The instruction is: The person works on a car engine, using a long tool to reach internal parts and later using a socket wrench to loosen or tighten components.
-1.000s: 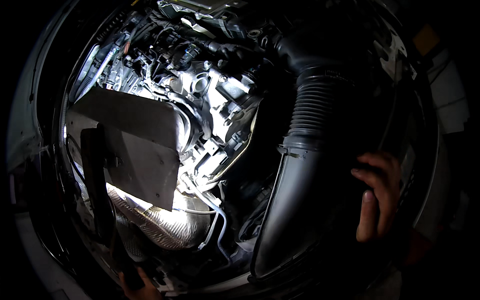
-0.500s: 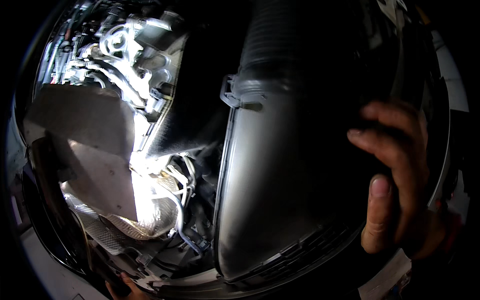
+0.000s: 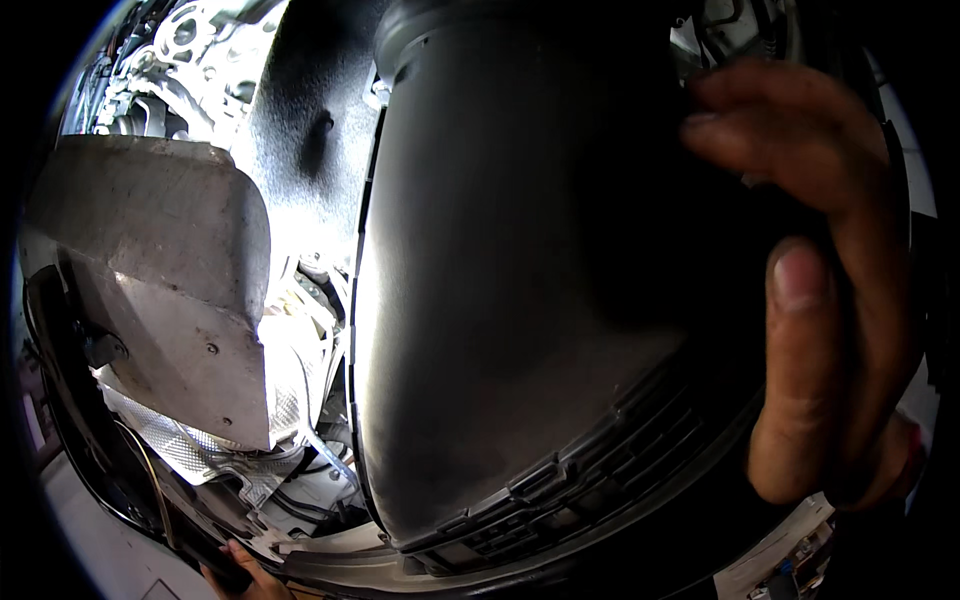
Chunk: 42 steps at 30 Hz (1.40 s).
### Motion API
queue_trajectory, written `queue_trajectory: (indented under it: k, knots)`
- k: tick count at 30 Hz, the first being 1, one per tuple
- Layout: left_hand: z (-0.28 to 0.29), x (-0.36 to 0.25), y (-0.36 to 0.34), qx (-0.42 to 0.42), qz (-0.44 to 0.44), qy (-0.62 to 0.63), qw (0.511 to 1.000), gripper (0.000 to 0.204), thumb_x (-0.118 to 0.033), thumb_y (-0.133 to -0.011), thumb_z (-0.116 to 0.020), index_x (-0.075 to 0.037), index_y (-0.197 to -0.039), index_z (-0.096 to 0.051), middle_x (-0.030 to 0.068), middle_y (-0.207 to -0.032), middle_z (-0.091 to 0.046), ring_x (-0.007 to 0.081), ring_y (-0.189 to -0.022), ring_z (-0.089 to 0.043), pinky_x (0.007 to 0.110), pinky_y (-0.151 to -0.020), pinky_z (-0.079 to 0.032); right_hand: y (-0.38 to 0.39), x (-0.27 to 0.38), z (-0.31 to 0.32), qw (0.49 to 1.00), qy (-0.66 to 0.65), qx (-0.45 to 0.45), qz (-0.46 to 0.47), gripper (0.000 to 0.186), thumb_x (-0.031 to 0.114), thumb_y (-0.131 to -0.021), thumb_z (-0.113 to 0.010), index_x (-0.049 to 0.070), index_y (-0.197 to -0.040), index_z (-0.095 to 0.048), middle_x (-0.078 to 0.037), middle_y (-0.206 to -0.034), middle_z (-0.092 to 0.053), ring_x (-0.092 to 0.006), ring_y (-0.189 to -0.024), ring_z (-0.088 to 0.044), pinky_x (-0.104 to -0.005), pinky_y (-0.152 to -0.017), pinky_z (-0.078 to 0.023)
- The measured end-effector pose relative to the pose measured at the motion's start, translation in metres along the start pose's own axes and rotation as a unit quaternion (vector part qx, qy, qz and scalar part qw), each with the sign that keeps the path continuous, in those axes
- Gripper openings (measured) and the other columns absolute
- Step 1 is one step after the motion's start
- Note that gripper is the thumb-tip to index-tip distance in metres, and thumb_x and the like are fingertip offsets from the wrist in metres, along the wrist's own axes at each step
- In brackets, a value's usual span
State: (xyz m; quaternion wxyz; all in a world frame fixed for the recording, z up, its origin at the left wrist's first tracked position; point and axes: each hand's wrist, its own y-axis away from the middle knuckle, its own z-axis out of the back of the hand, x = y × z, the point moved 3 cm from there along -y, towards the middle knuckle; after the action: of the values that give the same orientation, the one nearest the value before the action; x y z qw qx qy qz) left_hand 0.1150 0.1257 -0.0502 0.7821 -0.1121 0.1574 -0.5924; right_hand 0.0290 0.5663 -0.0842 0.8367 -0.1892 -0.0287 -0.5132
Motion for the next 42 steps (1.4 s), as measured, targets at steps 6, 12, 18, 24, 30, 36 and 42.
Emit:
queue_trajectory:
  k: [6,12,18,24,30,36,42]
  knots:
    - [0.006,0.012,0.014,0.004,0.034,-0.031,0.999,0.024,-0.009,-0.081,-0.067,0.01,-0.092,-0.058,0.019,-0.087,-0.065,0.0231,-0.075,-0.063,0.031,-0.065,-0.052,-0.011,0.0,-0.017,1.0,0.0,-0.008,0.003,0.042,0.023,-0.088,-0.033,-0.005,-0.112,-0.053,-0.022,-0.115,-0.053,-0.0308,-0.109,-0.051,-0.0386,-0.088,-0.043]
    - [-0.002,0.012,0.02,-0.008,0.015,0.0,1.0,0.021,-0.01,-0.08,-0.069,0.007,-0.087,-0.059,0.0146,-0.078,-0.064,0.0207,-0.067,-0.059,0.031,-0.062,-0.049,0.003,-0.011,-0.001,0.999,0.022,-0.021,-0.033,0.04,0.022,-0.089,-0.035,-0.005,-0.113,-0.052,-0.022,-0.117,-0.052,-0.0309,-0.111,-0.05,-0.039,-0.091,-0.041]
    - [0.004,0.029,0.028,-0.03,0.018,0.019,0.999,0.016,-0.01,-0.081,-0.068,0.004,-0.084,-0.061,0.0118,-0.075,-0.063,0.0179,-0.063,-0.059,0.03,-0.058,-0.048,0.005,-0.019,-0.003,0.998,0.025,-0.035,-0.053,0.039,0.022,-0.089,-0.037,-0.004,-0.114,-0.052,-0.021,-0.119,-0.051,-0.031,-0.113,-0.048,-0.0394,-0.093,-0.04]
    - [0.004,0.025,0.029,-0.031,0.028,0.001,0.999,0.012,-0.007,-0.079,-0.066,0.004,-0.08,-0.062,0.0121,-0.072,-0.063,0.0182,-0.062,-0.057,0.031,-0.059,-0.047,0.01,-0.021,-0.008,0.996,0.028,-0.036,-0.07,0.037,0.021,-0.09,-0.04,-0.003,-0.115,-0.052,-0.02,-0.121,-0.05,-0.0312,-0.115,-0.047,-0.0397,-0.095,-0.038]
    - [0.001,0.03,0.032,-0.044,0.002,-0.01,0.999,0.016,-0.006,-0.078,-0.066,0.006,-0.087,-0.062,0.0131,-0.077,-0.064,0.0196,-0.068,-0.059,0.032,-0.062,-0.048,0.016,-0.021,-0.006,0.996,0.026,-0.038,-0.076,0.036,0.02,-0.09,-0.042,-0.003,-0.116,-0.051,-0.02,-0.122,-0.049,-0.0313,-0.117,-0.045,-0.0401,-0.097,-0.036]
    - [-0.002,0.025,0.033,-0.045,0.029,0.0,0.999,0.019,-0.006,-0.08,-0.063,0.008,-0.093,-0.062,0.0167,-0.085,-0.065,0.0234,-0.073,-0.06,0.033,-0.067,-0.05,0.016,-0.015,-0.01,0.996,0.01,-0.04,-0.08,0.035,0.02,-0.091,-0.045,-0.002,-0.117,-0.051,-0.019,-0.124,-0.048,-0.0314,-0.119,-0.044,-0.0405,-0.1,-0.034]
    - [0.001,0.032,0.034,0.012,0.082,-0.018,0.996,0.013,0.0,-0.078,-0.061,0.008,-0.089,-0.061,0.0129,-0.078,-0.064,0.0196,-0.068,-0.058,0.032,-0.065,-0.048,0.007,0.0,-0.009,0.994,-0.028,-0.051,-0.096,0.034,0.019,-0.091,-0.047,-0.001,-0.118,-0.05,-0.019,-0.126,-0.046,-0.0315,-0.121,-0.043,-0.0409,-0.102,-0.033]
